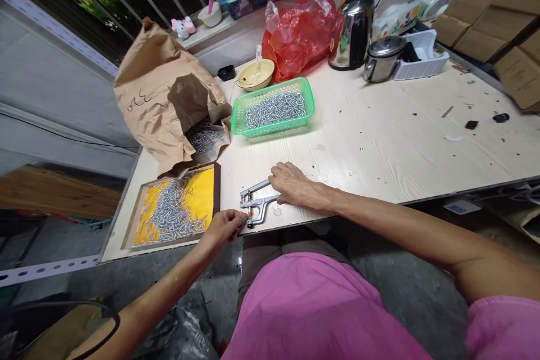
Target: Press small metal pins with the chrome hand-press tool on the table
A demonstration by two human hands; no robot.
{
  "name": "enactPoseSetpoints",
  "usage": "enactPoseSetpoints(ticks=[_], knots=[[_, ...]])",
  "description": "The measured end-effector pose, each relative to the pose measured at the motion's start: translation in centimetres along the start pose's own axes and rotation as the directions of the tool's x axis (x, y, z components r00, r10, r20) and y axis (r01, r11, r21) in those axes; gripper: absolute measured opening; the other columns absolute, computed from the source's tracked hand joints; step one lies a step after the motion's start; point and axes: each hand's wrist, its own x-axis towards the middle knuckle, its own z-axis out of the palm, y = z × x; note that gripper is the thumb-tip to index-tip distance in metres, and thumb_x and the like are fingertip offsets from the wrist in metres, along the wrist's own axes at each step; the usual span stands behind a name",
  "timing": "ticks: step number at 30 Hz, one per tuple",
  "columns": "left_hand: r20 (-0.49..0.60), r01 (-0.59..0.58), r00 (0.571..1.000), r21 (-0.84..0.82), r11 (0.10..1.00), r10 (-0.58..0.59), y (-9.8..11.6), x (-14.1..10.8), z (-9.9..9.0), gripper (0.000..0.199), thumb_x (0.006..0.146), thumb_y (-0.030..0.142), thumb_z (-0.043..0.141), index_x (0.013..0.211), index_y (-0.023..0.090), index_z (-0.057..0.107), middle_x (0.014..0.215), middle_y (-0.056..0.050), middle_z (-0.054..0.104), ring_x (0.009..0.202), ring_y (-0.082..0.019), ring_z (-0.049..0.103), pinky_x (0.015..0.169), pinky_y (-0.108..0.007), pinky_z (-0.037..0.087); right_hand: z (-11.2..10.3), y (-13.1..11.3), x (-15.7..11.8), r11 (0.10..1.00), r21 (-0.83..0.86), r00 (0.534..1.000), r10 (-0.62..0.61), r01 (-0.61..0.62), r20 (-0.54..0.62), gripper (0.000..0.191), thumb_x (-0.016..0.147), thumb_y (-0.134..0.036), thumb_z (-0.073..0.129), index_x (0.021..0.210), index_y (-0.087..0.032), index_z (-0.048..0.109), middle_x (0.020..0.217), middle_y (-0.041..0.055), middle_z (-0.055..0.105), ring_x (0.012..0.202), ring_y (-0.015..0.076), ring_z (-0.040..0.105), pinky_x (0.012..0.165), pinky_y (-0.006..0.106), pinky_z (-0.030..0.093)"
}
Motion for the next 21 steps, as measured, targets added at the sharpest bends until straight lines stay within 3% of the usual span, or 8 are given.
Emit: enactPoseSetpoints(ticks=[1,3,5,8,11,14,17,21], knots=[[-0.078,-0.1,0.991,0.094,0.991,0.107,0.1,-0.2,0.1,0.032,0.078,0.046,0.058,0.072,0.015,0.062,0.056,0.001,0.055,0.047,-0.011,0.049,0.048,-0.024,0.039,0.1,-0.1,-0.1,1.0,0.001,1.0,0.0,0.0,0.001,0.032,0.075,-0.031,0.073,0.097,-0.011,0.061,0.1,0.0117,0.059,0.096,0.0248,0.049,0.078,0.033,0.034],[-0.16,-0.326,0.91,0.294,0.898,0.383,0.7,-0.4,0.4,0.025,0.084,0.038,0.054,0.083,0.016,0.065,0.075,-0.005,0.062,0.067,-0.015,0.058,0.064,-0.028,0.047,0.5,-0.4,-0.1,1.0,-0.002,1.0,-0.003,0.003,-0.008,0.029,0.076,-0.029,0.072,0.096,-0.011,0.061,0.099,0.0114,0.059,0.095,0.0247,0.049,0.078,0.033,0.034],[-0.117,-0.51,0.786,0.432,0.744,0.607,1.7,0.0,1.0,0.024,0.085,0.033,0.055,0.099,0.017,0.065,0.1,-0.009,0.064,0.093,-0.021,0.059,0.082,-0.034,0.047,1.0,-0.6,-0.2,1.0,-0.008,1.0,0.003,-0.004,-0.03,0.029,0.077,-0.028,0.071,0.097,-0.011,0.06,0.099,0.0114,0.058,0.095,0.025,0.049,0.079,0.034,0.035],[0.034,-0.655,0.658,0.52,0.548,0.753,3.4,1.6,2.0,0.047,0.082,0.029,0.061,0.126,0.018,0.05,0.129,-0.013,0.052,0.12,-0.027,0.046,0.098,-0.044,0.041,1.4,-1.0,-0.6,1.0,0.003,0.998,0.013,-0.013,-0.065,0.038,0.077,-0.035,0.07,0.104,-0.01,0.058,0.101,0.0127,0.057,0.096,0.0257,0.048,0.08,0.036,0.036],[0.19,-0.703,0.634,0.546,0.456,0.749,4.6,3.1,2.4,0.061,0.081,0.028,0.063,0.136,0.019,0.037,0.132,-0.014,0.05,0.121,-0.027,0.046,0.098,-0.046,0.041,1.0,-0.8,-1.5,0.999,0.041,0.998,0.029,-0.027,-0.054,0.056,0.073,-0.041,0.073,0.114,-0.008,0.053,0.106,0.0146,0.056,0.099,0.0268,0.047,0.082,0.037,0.038],[0.27,-0.707,0.634,0.582,0.401,0.725,5.2,3.5,2.3,0.065,0.08,0.035,0.065,0.135,0.018,0.036,0.123,-0.013,0.055,0.113,-0.027,0.05,0.094,-0.043,0.043,0.1,-0.4,-2.4,0.993,0.058,0.995,0.102,-0.102,-0.008,0.066,0.066,-0.041,0.078,0.118,-0.011,0.051,0.111,0.0153,0.055,0.102,0.0288,0.047,0.083,0.039,0.038],[0.288,-0.673,0.643,0.655,0.344,0.71,5.8,3.2,2.3,0.064,0.079,0.039,0.065,0.133,0.017,0.038,0.119,-0.012,0.055,0.109,-0.027,0.049,0.091,-0.04,0.044,-0.6,-0.2,-3.0,0.992,0.041,0.993,0.115,-0.116,0.026,0.051,0.071,-0.037,0.075,0.111,-0.011,0.056,0.108,0.0143,0.056,0.099,0.0271,0.049,0.082,0.036,0.039],[0.337,-0.656,0.631,0.712,0.249,0.699,6.6,3.1,2.6,0.042,0.084,0.036,0.059,0.121,0.017,0.049,0.107,-0.009,0.057,0.102,-0.025,0.05,0.082,-0.036,0.046,-0.3,-0.1,-2.7,0.994,0.019,0.994,0.104,-0.105,0.025,0.027,0.079,-0.029,0.069,0.096,-0.011,0.061,0.099,0.0124,0.059,0.095,0.0241,0.052,0.079,0.033,0.039]])
